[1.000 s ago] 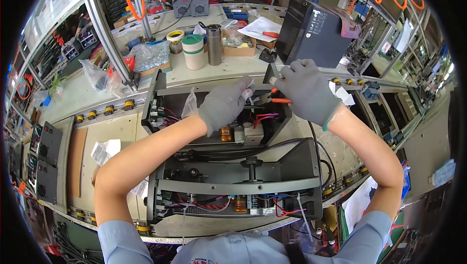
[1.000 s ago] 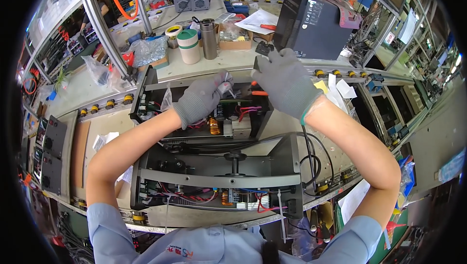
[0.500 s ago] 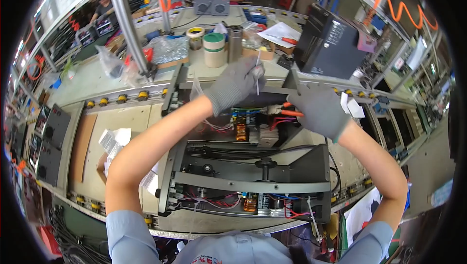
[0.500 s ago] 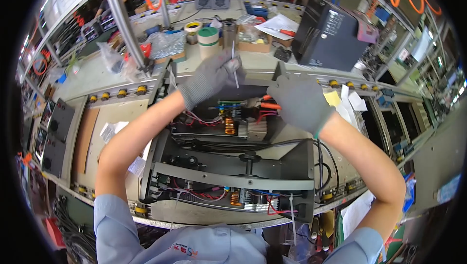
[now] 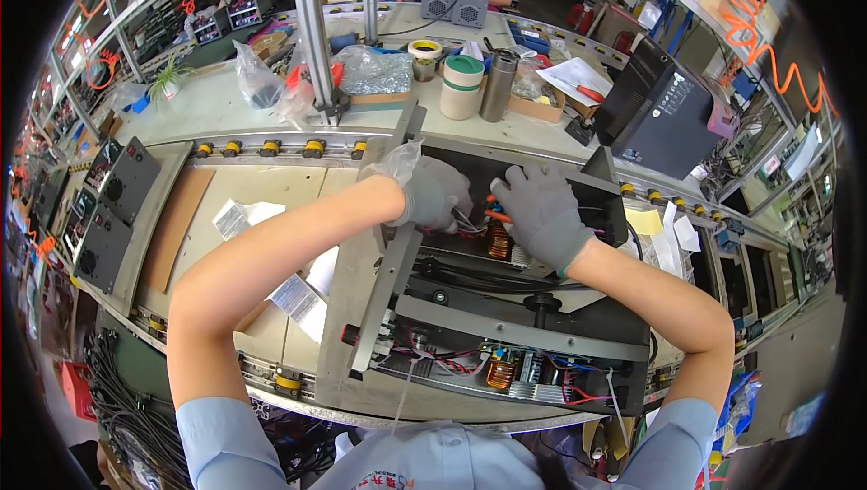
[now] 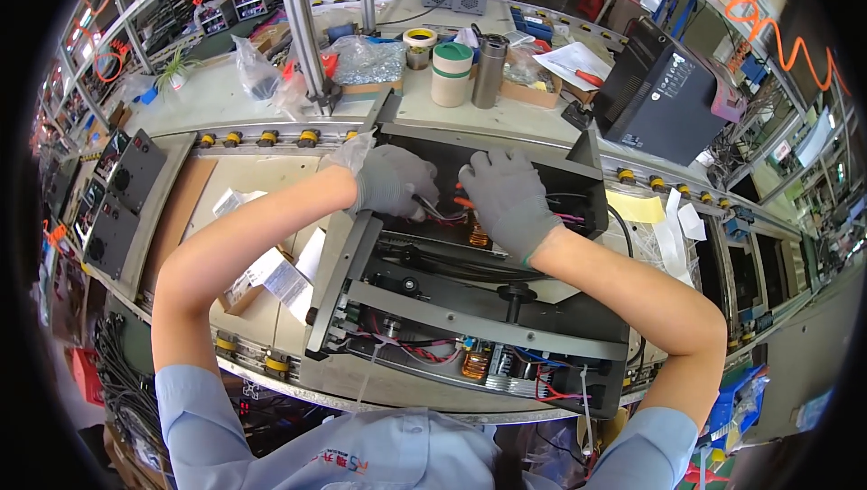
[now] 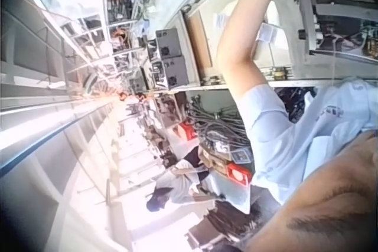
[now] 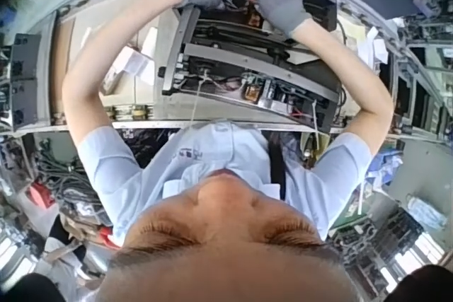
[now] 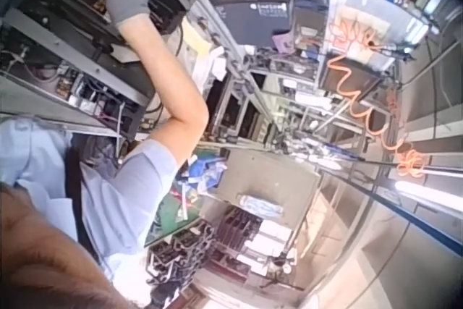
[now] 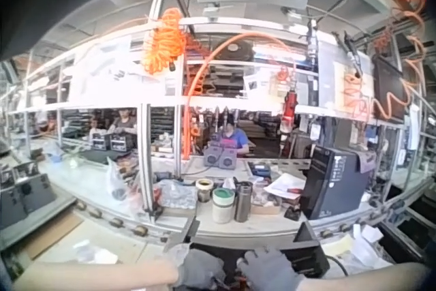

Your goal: Assembling internal components and applying labels to electronic housing units on a conveyor line.

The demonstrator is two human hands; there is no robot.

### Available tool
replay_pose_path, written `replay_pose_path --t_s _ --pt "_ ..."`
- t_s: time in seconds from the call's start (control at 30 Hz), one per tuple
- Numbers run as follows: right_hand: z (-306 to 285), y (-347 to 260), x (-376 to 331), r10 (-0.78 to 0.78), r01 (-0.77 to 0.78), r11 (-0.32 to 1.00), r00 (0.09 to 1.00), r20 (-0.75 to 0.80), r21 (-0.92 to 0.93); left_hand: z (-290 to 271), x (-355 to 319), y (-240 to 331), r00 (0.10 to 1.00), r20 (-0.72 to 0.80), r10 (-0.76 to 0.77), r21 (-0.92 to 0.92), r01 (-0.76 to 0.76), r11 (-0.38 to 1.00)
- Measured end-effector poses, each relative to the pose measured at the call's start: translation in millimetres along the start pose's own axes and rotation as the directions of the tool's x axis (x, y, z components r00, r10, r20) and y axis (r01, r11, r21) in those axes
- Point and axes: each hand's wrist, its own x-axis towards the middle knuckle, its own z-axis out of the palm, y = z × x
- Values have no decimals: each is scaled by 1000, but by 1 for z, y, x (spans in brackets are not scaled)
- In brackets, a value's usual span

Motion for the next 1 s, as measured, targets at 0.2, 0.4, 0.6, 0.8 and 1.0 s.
replay_pose_path --t_s 0.2,0.4,0.6,0.8,1.0 --pt "-3 -7 6 42 -39 996 999 -30 76 -11 -20 -25 967 -253 13 -38 -23 999" --pt "0 -13 17 42 -38 997 998 -55 70 -14 -33 -24 945 -307 -113 -38 106 994" --pt "4 -19 18 36 -35 999 999 -34 21 -3 -31 -33 915 -398 -67 -51 51 997" --pt "2 -28 23 78 -79 996 997 23 52 0 -28 -33 908 -414 -63 -66 40 997" --pt "14 -25 24 0 -9 997 992 123 71 0 -30 -31 893 -447 -52 -113 1 994"
